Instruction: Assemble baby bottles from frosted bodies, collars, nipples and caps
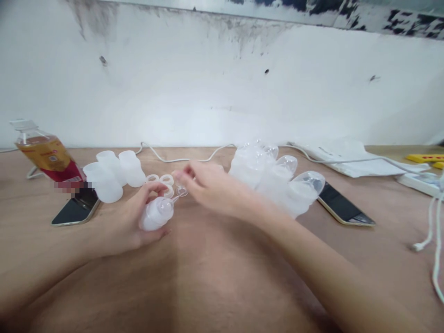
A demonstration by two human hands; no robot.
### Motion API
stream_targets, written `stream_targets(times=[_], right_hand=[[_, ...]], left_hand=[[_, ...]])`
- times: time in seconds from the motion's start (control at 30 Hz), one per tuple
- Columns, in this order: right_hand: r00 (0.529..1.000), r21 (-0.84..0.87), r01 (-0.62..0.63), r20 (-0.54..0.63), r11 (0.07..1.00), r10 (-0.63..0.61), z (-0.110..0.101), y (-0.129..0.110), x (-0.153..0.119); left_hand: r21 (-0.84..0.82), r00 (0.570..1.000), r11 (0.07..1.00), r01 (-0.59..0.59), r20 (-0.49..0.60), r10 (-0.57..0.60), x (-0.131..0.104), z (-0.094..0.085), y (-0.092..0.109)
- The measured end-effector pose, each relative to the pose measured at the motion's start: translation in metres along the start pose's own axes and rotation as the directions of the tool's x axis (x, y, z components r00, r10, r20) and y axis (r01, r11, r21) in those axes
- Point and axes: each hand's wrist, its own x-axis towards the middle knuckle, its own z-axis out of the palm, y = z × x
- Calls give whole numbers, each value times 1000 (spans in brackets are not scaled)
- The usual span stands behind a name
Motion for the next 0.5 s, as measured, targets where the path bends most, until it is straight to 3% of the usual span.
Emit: stream_targets(times=[0.07,0.13,0.5], right_hand=[[974,175,16,218,984,-55,8,-13,-4],[937,259,-3,339,966,-88,16,-17,-4],[889,418,-124,450,900,-87,15,-16,-6]], left_hand=[[9,997,999,-49,-61,49,-2,8,-3],[29,991,996,-88,-102,90,-3,16,-7],[179,995,981,-79,-42,88,-6,26,-10]])
